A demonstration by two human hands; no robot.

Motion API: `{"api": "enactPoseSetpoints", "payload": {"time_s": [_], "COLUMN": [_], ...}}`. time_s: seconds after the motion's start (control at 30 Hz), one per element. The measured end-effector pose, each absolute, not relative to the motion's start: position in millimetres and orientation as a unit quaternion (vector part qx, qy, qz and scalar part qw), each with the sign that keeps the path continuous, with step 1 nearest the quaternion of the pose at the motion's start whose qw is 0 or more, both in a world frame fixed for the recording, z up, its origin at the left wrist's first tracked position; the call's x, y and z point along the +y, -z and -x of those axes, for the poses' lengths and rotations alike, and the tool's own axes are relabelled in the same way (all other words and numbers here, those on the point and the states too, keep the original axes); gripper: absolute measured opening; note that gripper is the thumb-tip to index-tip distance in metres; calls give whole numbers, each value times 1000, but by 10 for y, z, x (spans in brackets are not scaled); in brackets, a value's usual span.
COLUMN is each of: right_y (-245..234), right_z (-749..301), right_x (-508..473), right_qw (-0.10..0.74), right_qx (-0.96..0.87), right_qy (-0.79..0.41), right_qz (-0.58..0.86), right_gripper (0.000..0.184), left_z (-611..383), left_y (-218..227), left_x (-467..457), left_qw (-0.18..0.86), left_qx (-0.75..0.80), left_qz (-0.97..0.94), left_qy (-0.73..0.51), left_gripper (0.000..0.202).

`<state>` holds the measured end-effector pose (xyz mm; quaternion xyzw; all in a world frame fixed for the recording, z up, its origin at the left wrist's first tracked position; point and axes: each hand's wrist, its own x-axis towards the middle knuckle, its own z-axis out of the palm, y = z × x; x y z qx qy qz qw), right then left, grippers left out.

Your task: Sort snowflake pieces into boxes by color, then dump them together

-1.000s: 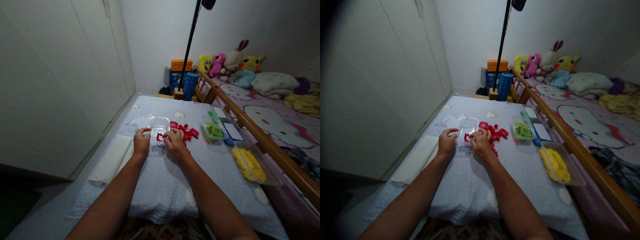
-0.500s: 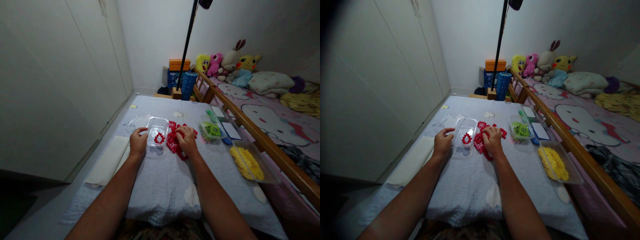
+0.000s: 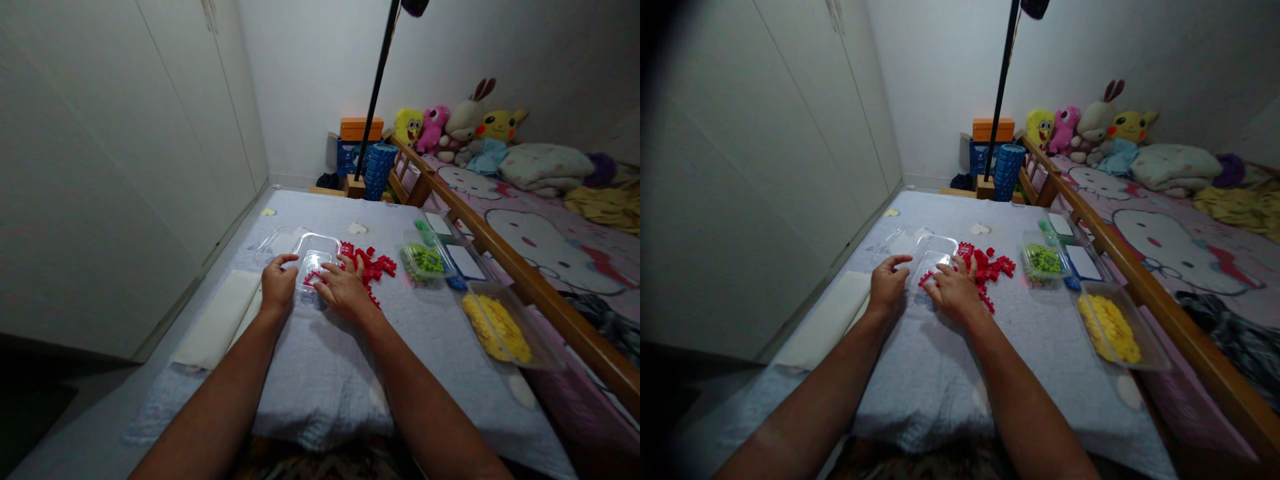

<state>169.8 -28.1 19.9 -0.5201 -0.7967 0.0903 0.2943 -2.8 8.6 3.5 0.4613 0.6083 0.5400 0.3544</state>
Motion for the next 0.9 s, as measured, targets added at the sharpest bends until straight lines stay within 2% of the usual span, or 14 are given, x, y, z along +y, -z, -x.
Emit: {"api": "enactPoseSetpoints", "payload": {"time_s": [0.23, 0.43, 0.7, 0.9], "right_y": [-146, 40, -4, 36], "right_z": [-2198, -2538, -2508, -2504], "right_x": [-69, 73, 53, 63], "right_qw": [377, 336, 323, 305], "right_qx": [-686, -632, -633, -645], "right_qy": [-27, -36, -14, 27], "right_qz": [622, 697, 704, 701], "right_gripper": [29, 39, 23, 21], "left_z": [28, 16, -1, -10], "left_y": [-18, -15, -35, -56], "left_x": [93, 86, 85, 75], "left_qw": [354, 365, 385, 392], "left_qx": [620, 618, 605, 605], "left_qz": [-456, -454, -438, -427], "left_qy": [-531, -528, -543, -546], "left_gripper": [46, 44, 38, 35]}}
